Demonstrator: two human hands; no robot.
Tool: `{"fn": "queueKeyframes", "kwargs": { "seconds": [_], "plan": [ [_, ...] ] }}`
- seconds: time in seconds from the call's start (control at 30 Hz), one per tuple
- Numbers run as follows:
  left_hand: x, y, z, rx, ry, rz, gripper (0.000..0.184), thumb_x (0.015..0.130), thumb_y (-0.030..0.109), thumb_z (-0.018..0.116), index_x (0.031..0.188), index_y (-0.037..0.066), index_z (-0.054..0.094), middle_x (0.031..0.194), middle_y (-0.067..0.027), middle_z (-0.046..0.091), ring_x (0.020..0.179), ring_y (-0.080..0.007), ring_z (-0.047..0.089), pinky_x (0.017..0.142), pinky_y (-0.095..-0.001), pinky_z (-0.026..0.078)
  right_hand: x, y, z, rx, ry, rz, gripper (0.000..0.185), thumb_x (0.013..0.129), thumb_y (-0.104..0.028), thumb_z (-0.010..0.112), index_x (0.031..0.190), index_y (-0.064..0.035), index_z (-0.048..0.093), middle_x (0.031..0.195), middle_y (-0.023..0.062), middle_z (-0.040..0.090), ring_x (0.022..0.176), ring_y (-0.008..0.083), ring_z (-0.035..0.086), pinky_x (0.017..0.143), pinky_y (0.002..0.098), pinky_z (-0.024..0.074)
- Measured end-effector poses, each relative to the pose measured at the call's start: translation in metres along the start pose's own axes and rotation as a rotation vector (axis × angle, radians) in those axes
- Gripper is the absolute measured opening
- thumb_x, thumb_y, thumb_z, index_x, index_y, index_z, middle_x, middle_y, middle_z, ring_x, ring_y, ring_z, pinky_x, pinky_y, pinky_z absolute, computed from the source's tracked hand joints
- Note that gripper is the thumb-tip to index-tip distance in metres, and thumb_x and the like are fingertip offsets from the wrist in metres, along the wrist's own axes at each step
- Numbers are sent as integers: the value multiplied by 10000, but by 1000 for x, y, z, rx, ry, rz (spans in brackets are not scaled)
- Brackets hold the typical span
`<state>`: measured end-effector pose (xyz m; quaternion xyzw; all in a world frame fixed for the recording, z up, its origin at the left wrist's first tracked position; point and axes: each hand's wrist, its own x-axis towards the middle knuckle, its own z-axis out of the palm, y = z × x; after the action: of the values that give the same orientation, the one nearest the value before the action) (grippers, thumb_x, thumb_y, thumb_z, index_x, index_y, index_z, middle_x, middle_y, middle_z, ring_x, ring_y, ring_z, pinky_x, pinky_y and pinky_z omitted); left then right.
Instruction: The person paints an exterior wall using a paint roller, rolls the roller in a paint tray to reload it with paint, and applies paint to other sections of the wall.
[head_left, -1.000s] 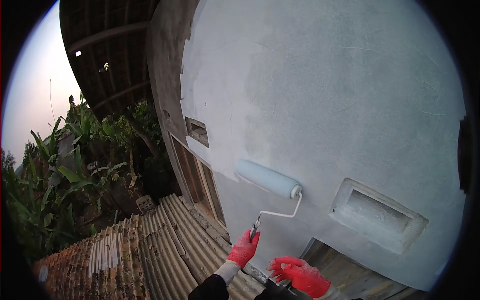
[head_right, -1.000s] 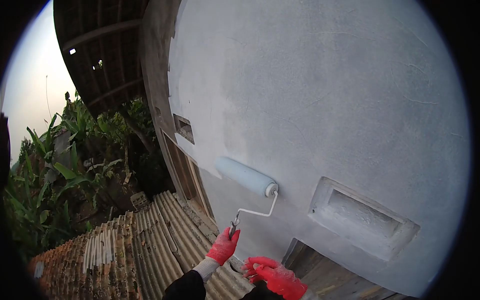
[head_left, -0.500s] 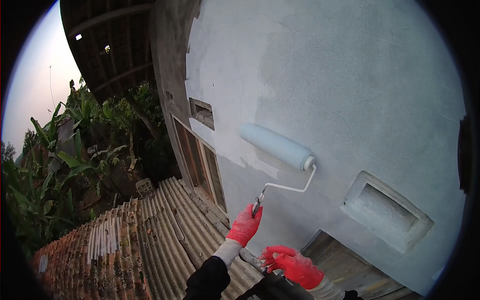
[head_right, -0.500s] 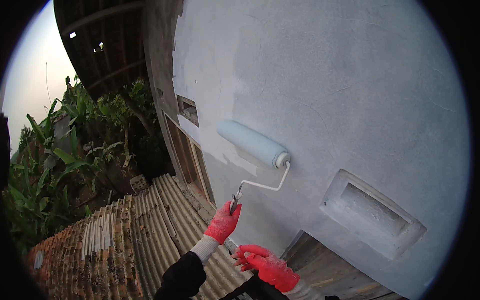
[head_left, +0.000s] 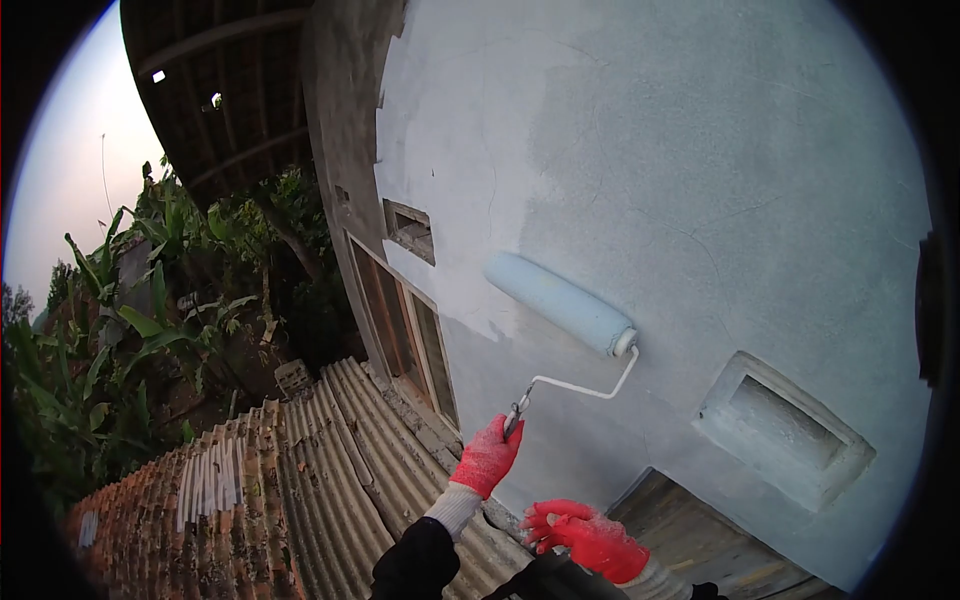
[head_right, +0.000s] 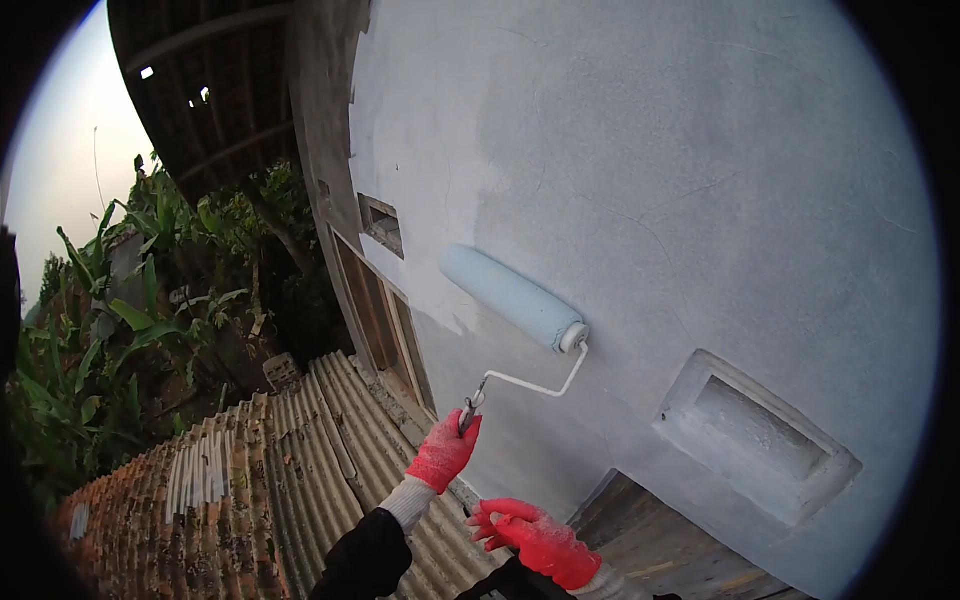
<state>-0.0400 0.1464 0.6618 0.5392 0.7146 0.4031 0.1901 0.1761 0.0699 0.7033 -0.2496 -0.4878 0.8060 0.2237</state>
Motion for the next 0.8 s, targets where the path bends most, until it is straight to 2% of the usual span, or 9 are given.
{"fn": "queueKeyframes", "kwargs": {
  "seconds": [0.07, 0.2, 0.27, 0.37, 0.4, 0.47, 0.67, 0.73, 0.8],
  "plan": [
    [-4, -14, 18, -32, 66, 49, 331, 925, 364, 551, 909, 34, 553, 781, -237, 611, 782, -451, 590, 639, -480, 455, 2, 6, -4, 4, -13, 6, 352, 1012, -155, 403, 1313, 17, 467, 1227, 166, 582, 1050, 248, 606, 855, 327, 490],
    [-46, -96, 71, -20, -75, -30, 338, 931, 377, 537, 924, 39, 556, 809, -247, 609, 825, -457, 584, 683, -499, 452, -6, 26, -17, 59, 55, 57, 356, 1000, -139, 412, 1308, 30, 469, 1230, 177, 581, 1056, 265, 600, 871, 343, 486],
    [-63, -100, 62, 62, -156, -128, 329, 930, 371, 540, 921, 42, 563, 813, -246, 612, 830, -459, 587, 684, -499, 453, -9, 31, -23, 64, 97, 79, 353, 991, -123, 414, 1299, 37, 478, 1228, 187, 582, 1065, 285, 595, 881, 360, 485],
    [-52, -94, 42, 88, -169, -123, 316, 925, 354, 551, 913, 38, 566, 806, -247, 613, 827, -452, 591, 674, -495, 457, -8, 33, -27, 131, 108, 119, 352, 991, -124, 418, 1300, 35, 476, 1226, 186, 583, 1072, 286, 592, 887, 362, 486],
    [-44, -82, 33, 91, -167, -125, 316, 925, 354, 551, 913, 38, 566, 806, -247, 613, 827, -452, 591, 674, -495, 457, -7, 31, -26, 102, 83, 97, 354, 999, -139, 416, 1305, 31, 469, 1230, 173, 580, 1061, 267, 597, 873, 345, 488],
    [-14, -50, 9, 71, -56, 25, 372, 931, 425, 512, 954, 55, 550, 828, -263, 624, 834, -471, 590, 707, -549, 463, -3, 27, -23, 77, 53, 72, 357, 1006, -154, 414, 1310, 28, 463, 1235, 161, 578, 1050, 247, 602, 858, 327, 490],
    [57, 141, -91, -20, 97, 145, 382, 939, 400, 506, 926, 19, 522, 789, -236, 615, 807, -452, 601, 695, -485, 468, 5, 9, -7, 36, 8, 54, 356, 998, -145, 428, 1311, 20, 472, 1208, 145, 590, 1071, 234, 593, 883, 332, 485],
    [70, 194, -118, -141, 179, 289, 365, 932, 349, 554, 837, 1, 505, 616, -122, 502, 554, -210, 481, 572, -378, 426, -15, -8, 12, 18, -35, -183, 378, 989, -275, 492, 1288, -43, 501, 1160, 101, 614, 1011, 194, 603, 824, 314, 490],
    [75, 233, -132, -184, 193, 324, 362, 933, 353, 551, 850, 3, 507, 628, -104, 514, 563, -198, 496, 575, -373, 429, -12, -6, 7, -16, -50, -188, 392, 984, -308, 498, 1274, -45, 506, 1145, 98, 618, 1014, 193, 603, 827, 309, 490]
  ]
}}
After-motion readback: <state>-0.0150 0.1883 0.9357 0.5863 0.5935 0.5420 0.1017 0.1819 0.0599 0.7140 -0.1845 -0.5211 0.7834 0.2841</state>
